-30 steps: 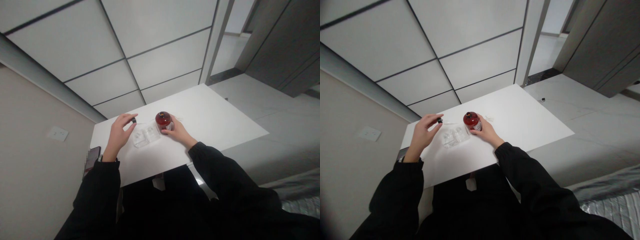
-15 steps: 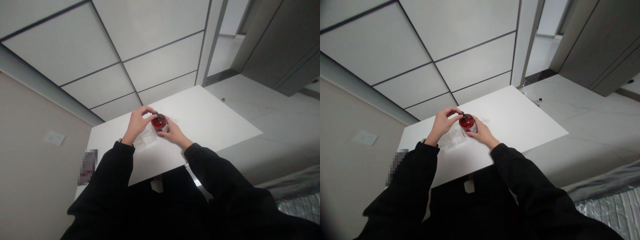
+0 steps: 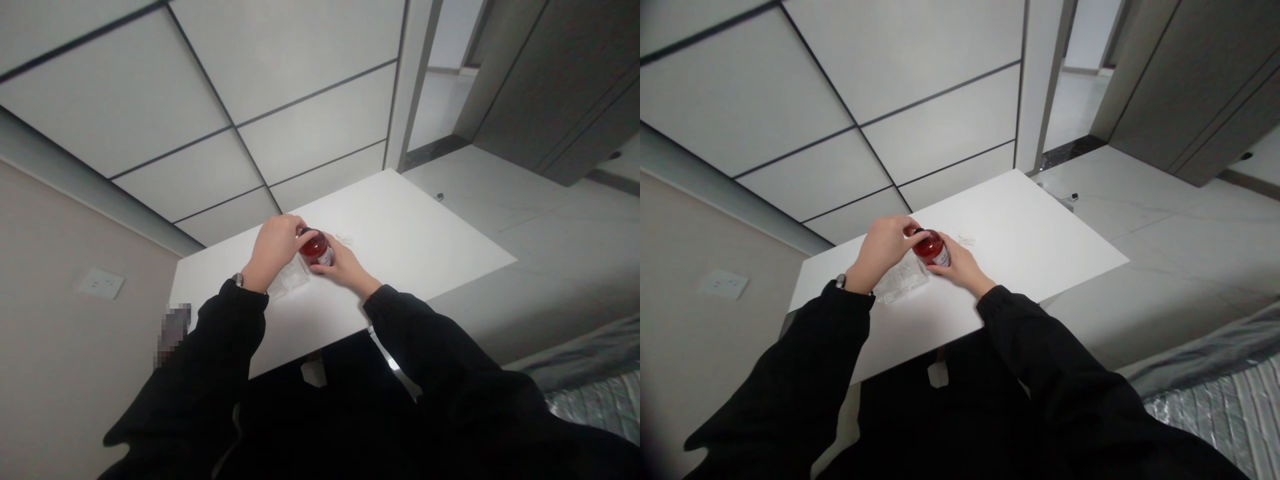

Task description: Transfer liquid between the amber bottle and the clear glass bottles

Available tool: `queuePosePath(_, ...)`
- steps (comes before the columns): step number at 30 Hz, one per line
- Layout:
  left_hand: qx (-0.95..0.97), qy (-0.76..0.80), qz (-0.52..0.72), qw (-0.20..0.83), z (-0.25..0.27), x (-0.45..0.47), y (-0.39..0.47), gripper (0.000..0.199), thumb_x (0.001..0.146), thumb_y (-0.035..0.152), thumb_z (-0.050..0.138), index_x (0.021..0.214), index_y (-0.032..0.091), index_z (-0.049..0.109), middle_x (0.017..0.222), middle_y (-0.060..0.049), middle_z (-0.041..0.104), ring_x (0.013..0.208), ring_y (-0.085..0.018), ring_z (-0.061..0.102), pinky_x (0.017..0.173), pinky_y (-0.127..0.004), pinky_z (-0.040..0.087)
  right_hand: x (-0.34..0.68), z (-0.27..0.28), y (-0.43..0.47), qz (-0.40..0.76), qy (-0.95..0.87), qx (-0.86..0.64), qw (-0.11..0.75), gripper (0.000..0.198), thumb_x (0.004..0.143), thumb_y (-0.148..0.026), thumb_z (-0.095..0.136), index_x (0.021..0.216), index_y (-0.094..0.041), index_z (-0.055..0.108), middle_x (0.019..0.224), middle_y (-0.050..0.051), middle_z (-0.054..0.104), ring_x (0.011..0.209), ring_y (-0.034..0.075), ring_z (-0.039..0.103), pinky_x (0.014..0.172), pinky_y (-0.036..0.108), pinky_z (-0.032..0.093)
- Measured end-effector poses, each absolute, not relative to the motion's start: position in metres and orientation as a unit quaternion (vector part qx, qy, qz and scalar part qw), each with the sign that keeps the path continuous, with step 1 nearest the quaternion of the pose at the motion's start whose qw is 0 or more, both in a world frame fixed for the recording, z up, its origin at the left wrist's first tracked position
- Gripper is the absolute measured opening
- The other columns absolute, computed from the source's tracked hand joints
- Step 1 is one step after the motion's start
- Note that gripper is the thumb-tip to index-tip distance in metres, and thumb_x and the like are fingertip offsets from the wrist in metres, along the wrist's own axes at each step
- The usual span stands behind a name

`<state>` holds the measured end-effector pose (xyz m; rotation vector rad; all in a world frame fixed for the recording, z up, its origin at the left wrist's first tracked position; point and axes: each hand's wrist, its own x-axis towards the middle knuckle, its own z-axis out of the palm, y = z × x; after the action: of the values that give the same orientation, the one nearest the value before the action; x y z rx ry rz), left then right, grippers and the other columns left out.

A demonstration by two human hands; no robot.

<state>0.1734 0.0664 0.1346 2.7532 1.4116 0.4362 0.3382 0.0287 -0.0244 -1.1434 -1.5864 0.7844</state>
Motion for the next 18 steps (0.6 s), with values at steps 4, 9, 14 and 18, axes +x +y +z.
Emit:
queuePosePath(4, 0.912, 0.395, 0.096, 0.057, 0.148, 0.173, 0.065, 0.016, 0.096, 0.024, 0.067, 0.103, 0.020, 0.081, 0.107, -0.009, 0.081, 0.100, -0.028, 0.073, 0.090, -0.041, 0.054, 0.339, -0.025, 0.029, 0.323, -0.657, -0.470, 0.493, 0.092, 0.076, -0.045, 0.087, 0.156, -0.025, 0.047, 0.154, 0.013, 0.058, 0.139, 0.034, 0.059, 0.121, 0.058, 0.046)
queuePosePath(9, 0.930, 0.341, 0.100, 0.092, 0.154, 0.165, 0.065, 0.042, 0.098, 0.019, 0.058, 0.139, 0.023, 0.069, 0.146, -0.008, 0.069, 0.137, -0.027, 0.061, 0.118, -0.044, 0.046, 0.339, -0.023, 0.028, 0.323, -0.658, -0.465, 0.496, 0.092, 0.077, -0.046, 0.086, 0.157, -0.027, 0.046, 0.157, 0.011, 0.055, 0.142, 0.033, 0.057, 0.123, 0.057, 0.045)
queuePosePath(14, 0.917, 0.390, 0.078, 0.037, 0.155, 0.168, 0.065, 0.025, 0.101, 0.032, 0.062, 0.111, 0.019, 0.080, 0.110, -0.011, 0.078, 0.111, -0.031, 0.068, 0.102, -0.045, 0.052, 0.339, -0.025, 0.029, 0.324, -0.657, -0.467, 0.496, 0.091, 0.077, -0.046, 0.085, 0.157, -0.026, 0.046, 0.156, 0.012, 0.057, 0.141, 0.034, 0.058, 0.122, 0.058, 0.045)
queuePosePath(18, 0.941, 0.323, 0.082, 0.055, 0.157, 0.168, 0.064, 0.040, 0.100, 0.018, 0.054, 0.136, 0.024, 0.071, 0.141, -0.008, 0.069, 0.131, -0.028, 0.062, 0.113, -0.044, 0.048, 0.339, -0.025, 0.029, 0.320, -0.660, -0.462, 0.499, 0.092, 0.077, -0.045, 0.085, 0.158, -0.026, 0.045, 0.160, 0.012, 0.053, 0.146, 0.034, 0.054, 0.125, 0.057, 0.043)
